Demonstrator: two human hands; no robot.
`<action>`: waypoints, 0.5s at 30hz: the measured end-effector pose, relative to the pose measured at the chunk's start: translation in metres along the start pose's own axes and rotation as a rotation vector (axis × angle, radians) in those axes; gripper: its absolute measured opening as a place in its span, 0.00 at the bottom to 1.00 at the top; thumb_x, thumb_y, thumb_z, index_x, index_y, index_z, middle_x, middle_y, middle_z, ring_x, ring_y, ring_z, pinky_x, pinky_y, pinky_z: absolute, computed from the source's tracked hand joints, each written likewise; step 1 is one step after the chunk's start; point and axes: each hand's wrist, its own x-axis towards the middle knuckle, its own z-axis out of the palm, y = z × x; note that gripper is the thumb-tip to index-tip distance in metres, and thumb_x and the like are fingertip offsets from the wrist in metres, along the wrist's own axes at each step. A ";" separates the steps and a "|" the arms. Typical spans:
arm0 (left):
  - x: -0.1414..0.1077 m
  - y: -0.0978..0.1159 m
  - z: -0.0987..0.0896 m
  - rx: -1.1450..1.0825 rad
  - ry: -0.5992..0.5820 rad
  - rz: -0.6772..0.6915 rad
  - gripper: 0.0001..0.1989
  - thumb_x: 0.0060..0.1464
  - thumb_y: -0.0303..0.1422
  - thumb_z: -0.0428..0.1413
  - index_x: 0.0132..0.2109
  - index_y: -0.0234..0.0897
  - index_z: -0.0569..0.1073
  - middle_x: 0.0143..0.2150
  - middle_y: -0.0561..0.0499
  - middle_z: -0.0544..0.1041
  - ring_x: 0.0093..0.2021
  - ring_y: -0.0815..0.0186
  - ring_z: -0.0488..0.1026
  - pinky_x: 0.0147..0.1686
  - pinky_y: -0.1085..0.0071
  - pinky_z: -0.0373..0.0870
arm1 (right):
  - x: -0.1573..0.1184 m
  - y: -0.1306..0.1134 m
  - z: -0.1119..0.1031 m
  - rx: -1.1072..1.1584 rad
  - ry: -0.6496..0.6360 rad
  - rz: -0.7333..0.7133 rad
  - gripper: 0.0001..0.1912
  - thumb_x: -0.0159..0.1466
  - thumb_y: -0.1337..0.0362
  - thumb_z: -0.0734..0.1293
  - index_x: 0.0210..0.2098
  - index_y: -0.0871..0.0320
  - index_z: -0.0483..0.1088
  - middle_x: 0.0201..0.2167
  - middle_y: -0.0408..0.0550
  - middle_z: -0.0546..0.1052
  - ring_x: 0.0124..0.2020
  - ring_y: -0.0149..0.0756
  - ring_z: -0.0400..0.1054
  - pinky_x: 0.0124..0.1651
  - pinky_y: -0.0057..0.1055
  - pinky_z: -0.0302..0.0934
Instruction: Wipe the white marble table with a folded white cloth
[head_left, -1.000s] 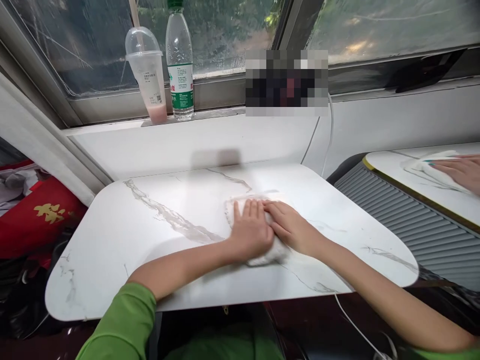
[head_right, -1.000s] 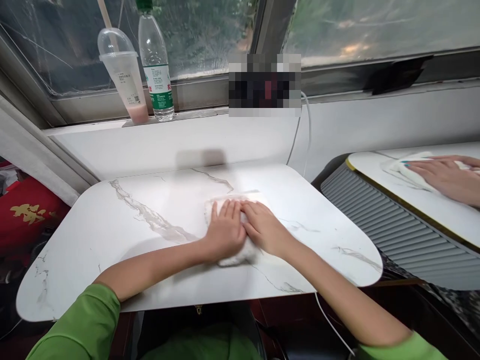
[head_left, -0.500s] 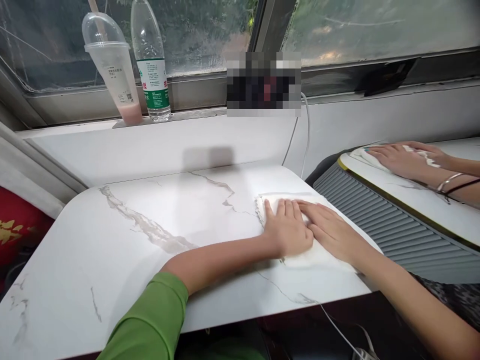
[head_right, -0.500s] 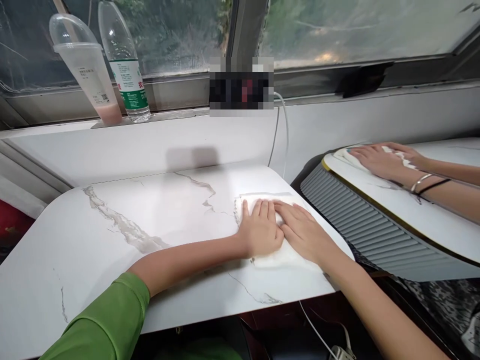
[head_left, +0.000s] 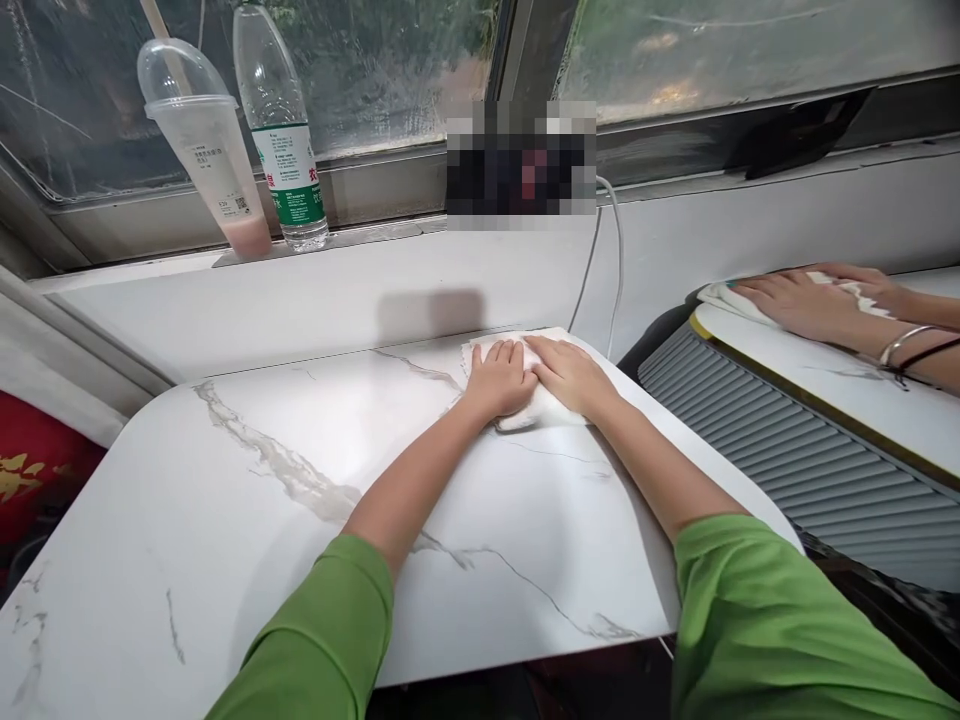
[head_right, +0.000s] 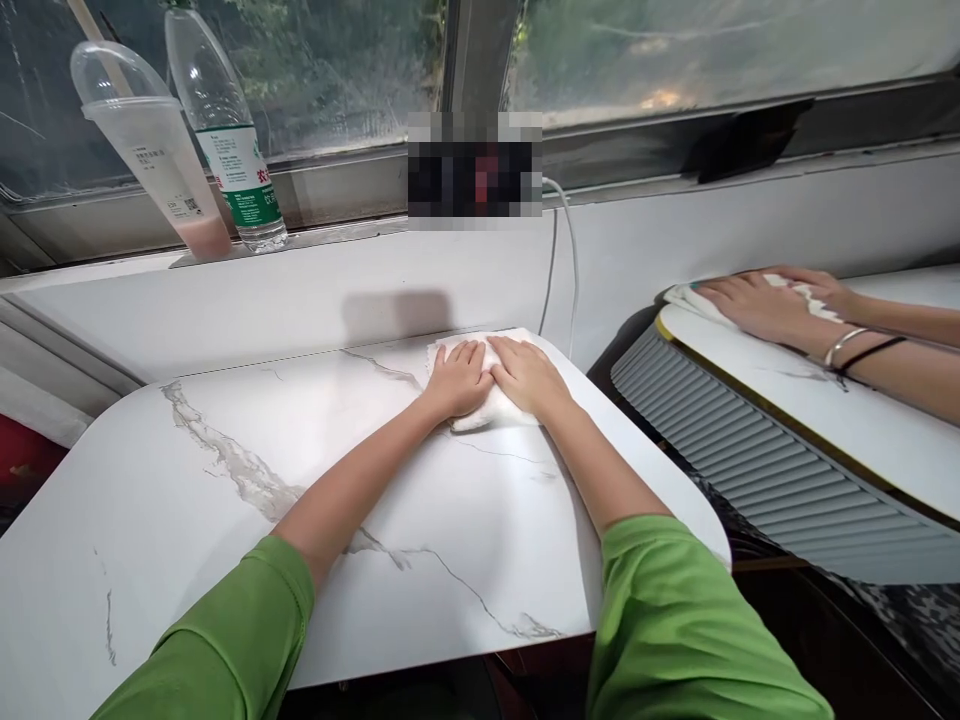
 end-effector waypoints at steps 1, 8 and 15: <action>-0.003 0.001 -0.001 0.006 -0.013 0.008 0.28 0.64 0.36 0.33 0.67 0.26 0.48 0.70 0.43 0.49 0.69 0.62 0.44 0.67 0.54 0.37 | -0.003 -0.001 0.000 -0.014 -0.010 -0.002 0.27 0.64 0.63 0.51 0.59 0.65 0.62 0.60 0.56 0.66 0.62 0.44 0.57 0.64 0.46 0.49; -0.050 0.004 -0.010 0.019 -0.062 0.085 0.28 0.64 0.35 0.33 0.68 0.25 0.47 0.70 0.40 0.48 0.70 0.60 0.43 0.66 0.52 0.37 | -0.044 -0.033 -0.008 -0.114 -0.004 -0.024 0.26 0.64 0.64 0.50 0.57 0.66 0.64 0.60 0.58 0.66 0.62 0.44 0.57 0.63 0.47 0.50; -0.147 0.016 -0.021 0.043 -0.073 0.227 0.29 0.66 0.36 0.33 0.67 0.22 0.48 0.69 0.38 0.49 0.69 0.56 0.43 0.66 0.49 0.40 | -0.130 -0.102 -0.027 -0.161 0.051 -0.056 0.27 0.67 0.64 0.49 0.61 0.65 0.60 0.59 0.59 0.67 0.62 0.45 0.57 0.62 0.49 0.52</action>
